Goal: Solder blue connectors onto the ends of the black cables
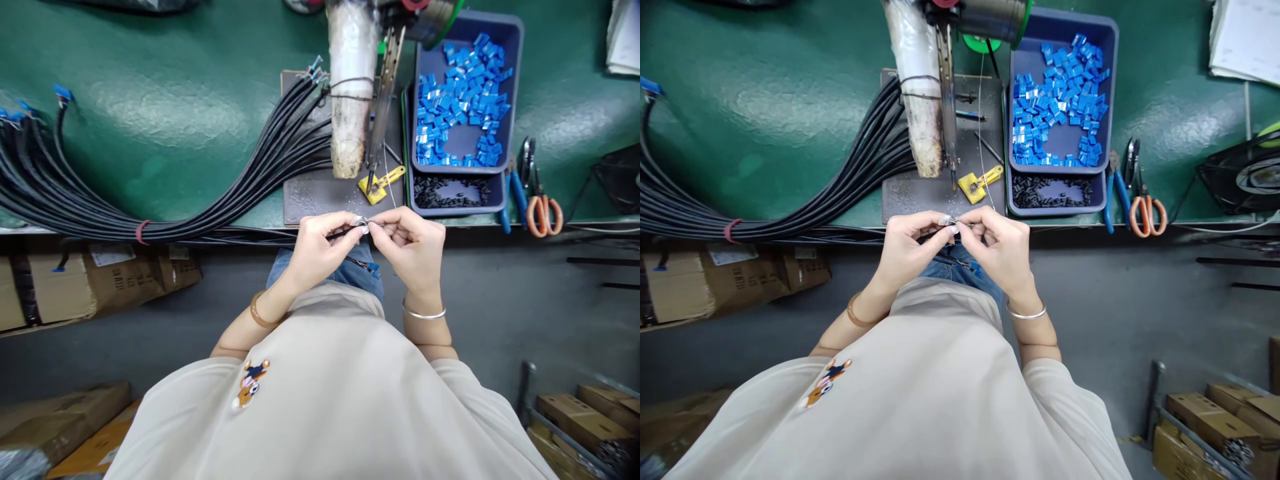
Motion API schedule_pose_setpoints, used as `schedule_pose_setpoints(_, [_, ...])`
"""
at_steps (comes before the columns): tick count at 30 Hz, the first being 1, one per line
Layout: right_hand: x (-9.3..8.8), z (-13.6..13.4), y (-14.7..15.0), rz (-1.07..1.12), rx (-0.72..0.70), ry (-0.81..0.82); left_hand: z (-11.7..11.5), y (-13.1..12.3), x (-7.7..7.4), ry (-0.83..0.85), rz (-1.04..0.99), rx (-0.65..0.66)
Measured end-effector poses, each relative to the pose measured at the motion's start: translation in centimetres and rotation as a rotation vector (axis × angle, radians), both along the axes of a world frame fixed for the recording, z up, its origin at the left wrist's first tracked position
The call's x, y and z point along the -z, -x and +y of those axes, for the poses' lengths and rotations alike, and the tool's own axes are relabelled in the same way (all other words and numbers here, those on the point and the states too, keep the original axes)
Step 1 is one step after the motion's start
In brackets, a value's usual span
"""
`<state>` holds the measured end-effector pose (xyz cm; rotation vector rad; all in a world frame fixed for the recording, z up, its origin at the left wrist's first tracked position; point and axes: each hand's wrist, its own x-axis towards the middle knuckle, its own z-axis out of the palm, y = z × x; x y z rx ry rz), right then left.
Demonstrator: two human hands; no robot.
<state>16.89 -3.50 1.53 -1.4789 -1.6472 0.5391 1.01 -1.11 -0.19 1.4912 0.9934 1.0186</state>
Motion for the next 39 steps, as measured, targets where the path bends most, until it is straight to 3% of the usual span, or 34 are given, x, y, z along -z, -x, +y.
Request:
schedule_pose_setpoints(5, [0.8,0.1,0.0,-0.200,-0.027,-0.241,0.7,0.5,-0.1,0.230,-0.189,0.085])
schedule_pose_setpoints(9, [1.3,-0.3,-0.7,-0.114,0.041,-0.186,1.2,0.8,-0.1,0.336,-0.268,0.104])
schedule_pose_setpoints(13, [1.2,-0.6,-1.2,-0.045,0.116,-0.166,1.2,0.6,0.1,0.327,-0.259,0.096])
schedule_pose_setpoints(18, [0.9,-0.4,-1.1,-0.213,-0.004,-0.315,1.2,0.5,0.2,0.298,-0.245,0.097])
schedule_pose_setpoints(24, [1.4,-0.3,-1.1,-0.339,-0.065,-0.332,1.2,0.5,0.7,0.243,-0.182,0.071])
schedule_pose_setpoints(29, [1.6,-0.2,-0.8,-0.475,-0.073,-0.359,0.8,0.1,1.0,0.080,-0.028,0.023])
schedule_pose_setpoints(39, [1.0,-0.5,-0.5,-0.224,0.063,-0.261,1.3,0.0,0.8,0.174,-0.181,0.023])
